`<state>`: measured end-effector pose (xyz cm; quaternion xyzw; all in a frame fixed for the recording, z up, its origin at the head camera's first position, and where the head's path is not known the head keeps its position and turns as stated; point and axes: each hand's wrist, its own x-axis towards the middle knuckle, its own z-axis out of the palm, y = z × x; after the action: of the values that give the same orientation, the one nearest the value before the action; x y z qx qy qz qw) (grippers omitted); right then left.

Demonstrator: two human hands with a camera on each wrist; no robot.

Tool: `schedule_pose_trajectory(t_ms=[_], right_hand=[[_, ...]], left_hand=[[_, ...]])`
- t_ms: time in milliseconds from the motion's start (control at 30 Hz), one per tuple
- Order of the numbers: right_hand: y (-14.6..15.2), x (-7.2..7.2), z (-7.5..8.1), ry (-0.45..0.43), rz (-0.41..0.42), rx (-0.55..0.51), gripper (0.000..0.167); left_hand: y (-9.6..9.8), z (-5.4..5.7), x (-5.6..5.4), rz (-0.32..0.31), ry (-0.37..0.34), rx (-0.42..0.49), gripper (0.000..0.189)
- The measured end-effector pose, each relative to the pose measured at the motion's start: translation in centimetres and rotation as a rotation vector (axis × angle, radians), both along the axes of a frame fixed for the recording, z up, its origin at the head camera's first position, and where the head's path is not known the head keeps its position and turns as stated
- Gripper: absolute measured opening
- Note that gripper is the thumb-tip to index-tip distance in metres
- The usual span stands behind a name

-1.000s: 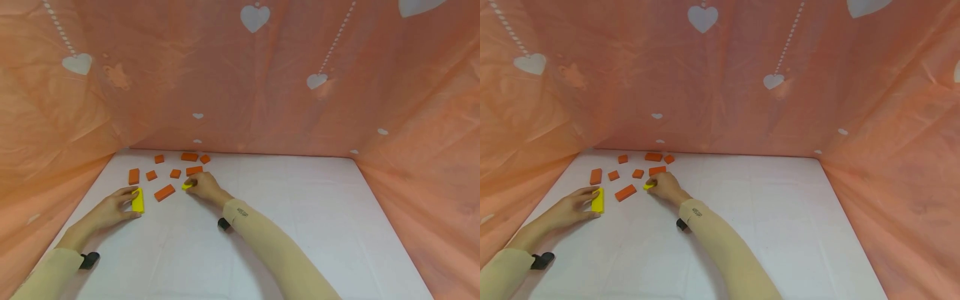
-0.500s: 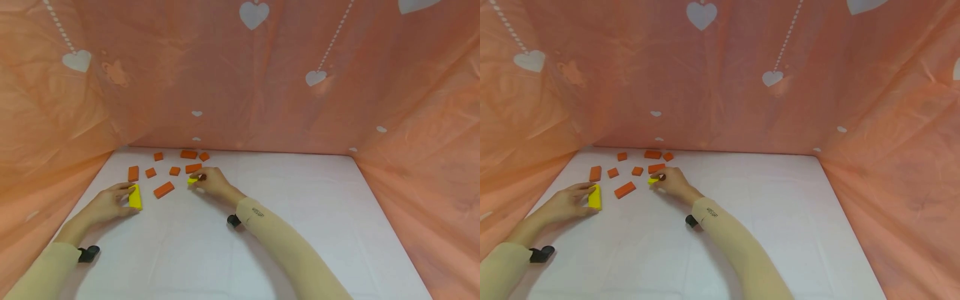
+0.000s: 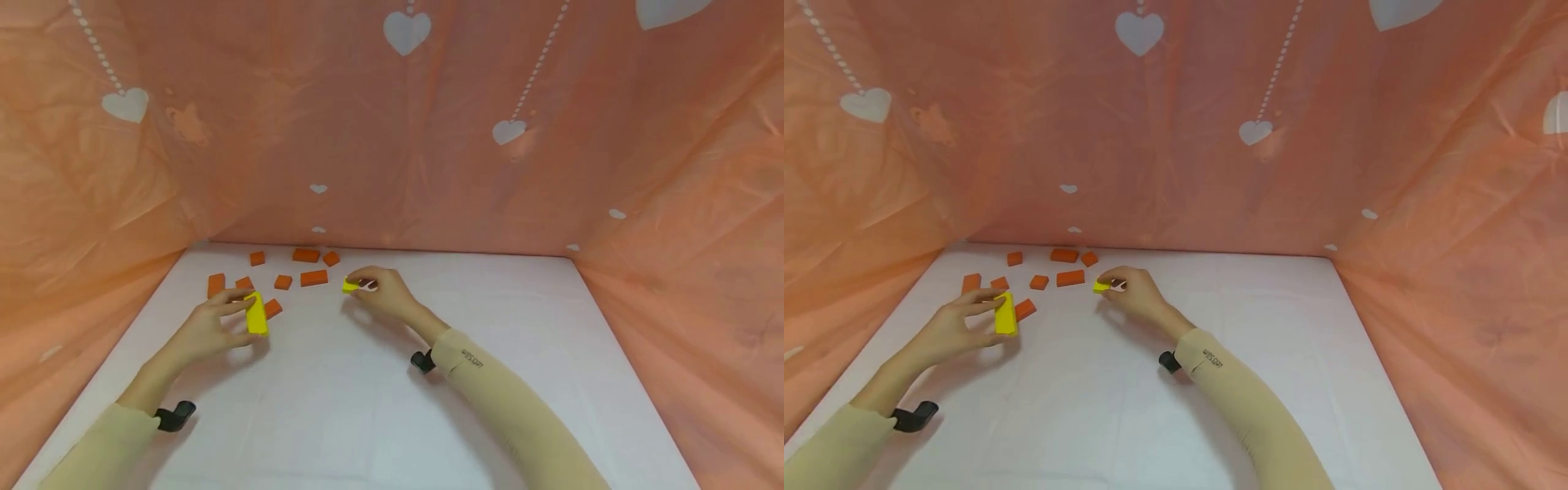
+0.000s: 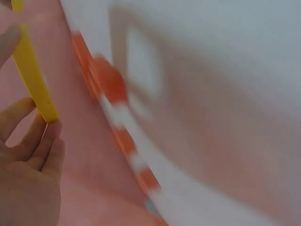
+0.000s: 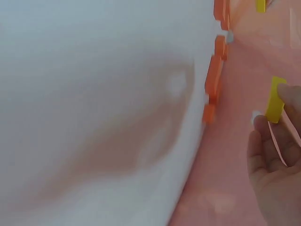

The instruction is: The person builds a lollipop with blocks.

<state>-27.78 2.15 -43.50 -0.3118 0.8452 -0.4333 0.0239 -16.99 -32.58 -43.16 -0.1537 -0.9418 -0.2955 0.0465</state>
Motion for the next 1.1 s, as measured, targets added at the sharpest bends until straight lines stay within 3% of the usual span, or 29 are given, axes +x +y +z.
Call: schedule_pose_trajectory(t_ms=[300,567,767,933,1100], right_hand=[[5.5,0.1,0.5,0.08,-0.047,0.017,0.03],[9.5,0.5,0.6,0.091,-0.085,0.065,0.03],[11.8,0.8,-0.3,0.068,-0.093,0.099,0.03],[12.9,1.0,-1.1,0.048,-0.082,0.115,0.03],[13.1,0.9,-1.7,0.022,-0.081,0.146,0.028]], left_hand=[[8.1,-0.3,-1.4,-0.094,0.008,0.03,0.078],[14.4,-0.6,-2.6,-0.196,0.001,0.047,0.078],[18.0,-1.3,-3.3,-0.271,-0.03,0.041,0.082],[20.2,-2.0,-3.7,-0.314,-0.094,-0.021,0.085],[21.7,-2.6,-3.9,-0.389,-0.099,-0.103,0.086]])
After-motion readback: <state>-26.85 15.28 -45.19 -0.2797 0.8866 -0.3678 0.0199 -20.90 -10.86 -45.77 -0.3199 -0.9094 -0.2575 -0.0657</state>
